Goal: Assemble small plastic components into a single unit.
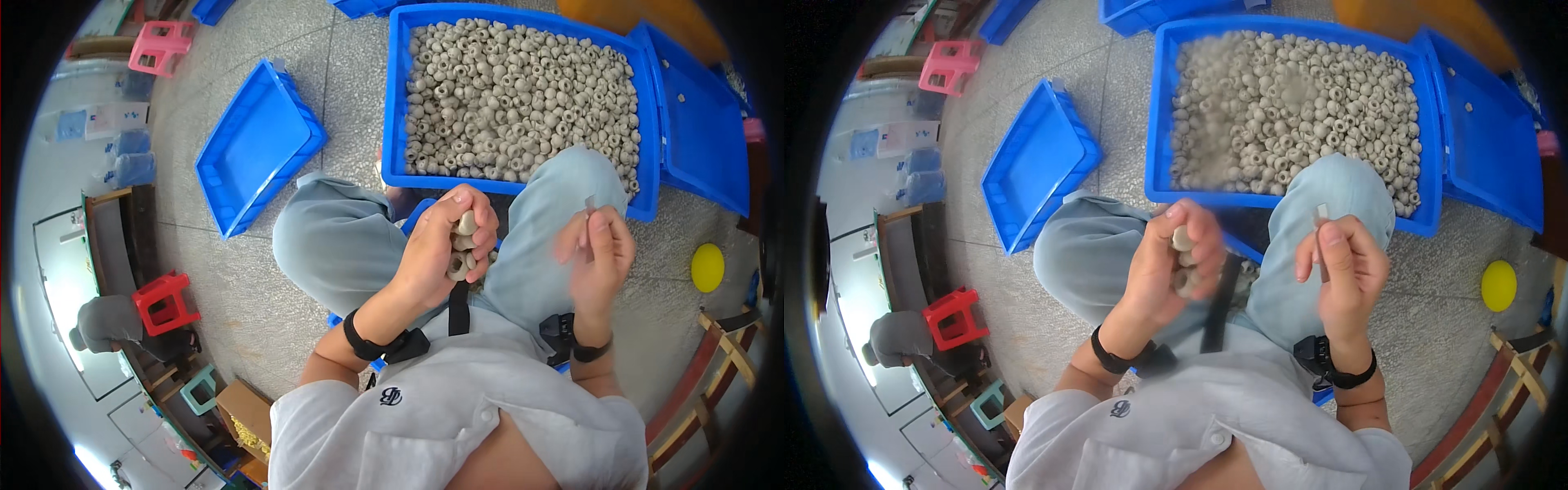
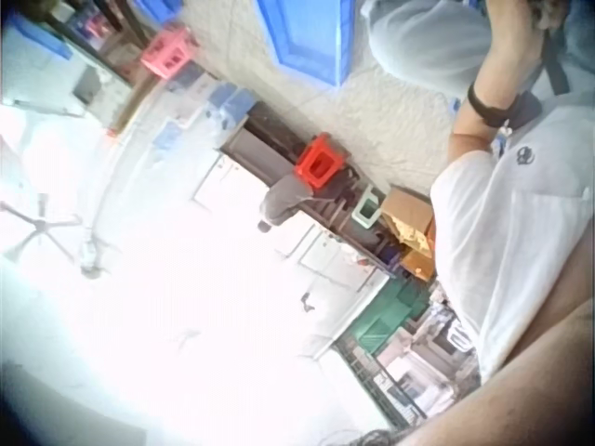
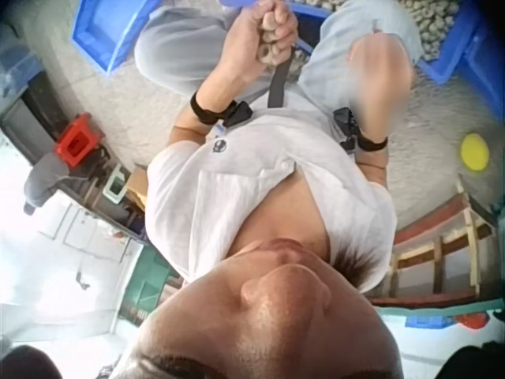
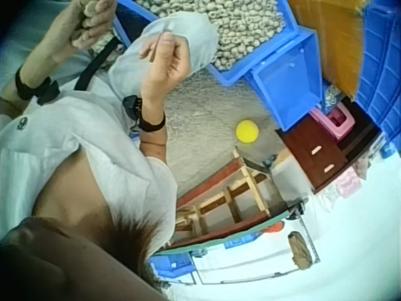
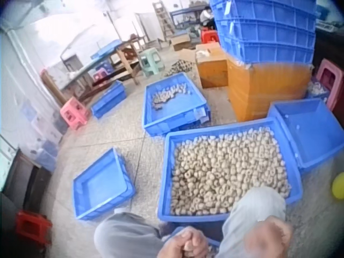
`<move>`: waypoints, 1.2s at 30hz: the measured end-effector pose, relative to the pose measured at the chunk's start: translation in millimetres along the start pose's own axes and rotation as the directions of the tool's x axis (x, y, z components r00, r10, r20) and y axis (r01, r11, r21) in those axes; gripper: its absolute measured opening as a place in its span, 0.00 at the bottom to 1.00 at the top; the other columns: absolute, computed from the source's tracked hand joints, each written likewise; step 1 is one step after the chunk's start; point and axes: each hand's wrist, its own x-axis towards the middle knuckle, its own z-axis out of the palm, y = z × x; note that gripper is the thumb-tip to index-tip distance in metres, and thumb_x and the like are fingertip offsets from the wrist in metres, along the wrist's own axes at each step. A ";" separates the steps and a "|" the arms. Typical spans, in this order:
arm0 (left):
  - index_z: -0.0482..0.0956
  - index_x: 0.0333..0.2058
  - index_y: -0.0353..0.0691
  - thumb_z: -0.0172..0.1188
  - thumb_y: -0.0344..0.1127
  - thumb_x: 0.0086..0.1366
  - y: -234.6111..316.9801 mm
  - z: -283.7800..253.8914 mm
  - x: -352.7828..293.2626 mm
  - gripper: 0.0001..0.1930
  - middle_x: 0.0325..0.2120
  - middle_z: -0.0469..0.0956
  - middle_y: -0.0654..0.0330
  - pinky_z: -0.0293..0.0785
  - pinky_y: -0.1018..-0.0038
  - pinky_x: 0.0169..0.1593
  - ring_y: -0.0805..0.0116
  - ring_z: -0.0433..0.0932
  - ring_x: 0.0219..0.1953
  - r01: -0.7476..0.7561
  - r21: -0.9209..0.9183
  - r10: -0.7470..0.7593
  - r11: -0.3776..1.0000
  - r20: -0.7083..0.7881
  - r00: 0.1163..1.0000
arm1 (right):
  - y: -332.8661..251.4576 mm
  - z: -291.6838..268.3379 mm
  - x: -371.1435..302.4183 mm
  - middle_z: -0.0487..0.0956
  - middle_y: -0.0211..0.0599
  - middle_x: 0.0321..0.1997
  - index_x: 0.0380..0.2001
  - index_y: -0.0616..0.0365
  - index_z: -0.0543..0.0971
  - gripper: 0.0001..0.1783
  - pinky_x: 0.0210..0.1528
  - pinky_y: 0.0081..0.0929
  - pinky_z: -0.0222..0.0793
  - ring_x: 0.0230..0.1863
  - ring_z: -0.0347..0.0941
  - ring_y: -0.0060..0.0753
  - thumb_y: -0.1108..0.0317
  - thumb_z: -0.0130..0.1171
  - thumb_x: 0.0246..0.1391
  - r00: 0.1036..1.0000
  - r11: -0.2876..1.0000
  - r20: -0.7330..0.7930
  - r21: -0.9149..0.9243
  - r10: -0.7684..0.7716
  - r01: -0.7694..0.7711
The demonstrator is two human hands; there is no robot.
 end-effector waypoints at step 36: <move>0.61 0.41 0.35 0.44 0.36 0.63 -3.3 6.3 -54.3 0.12 0.31 0.60 0.61 0.64 0.80 0.32 0.77 0.67 0.27 -0.518 0.323 0.415 0.792 0.338 0.845 | -34.9 58.2 -40.7 0.73 0.32 0.18 0.23 0.67 0.72 0.06 0.22 0.13 0.59 0.19 0.66 0.16 0.75 0.50 0.51 0.937 0.975 0.350 -0.209 0.005 0.073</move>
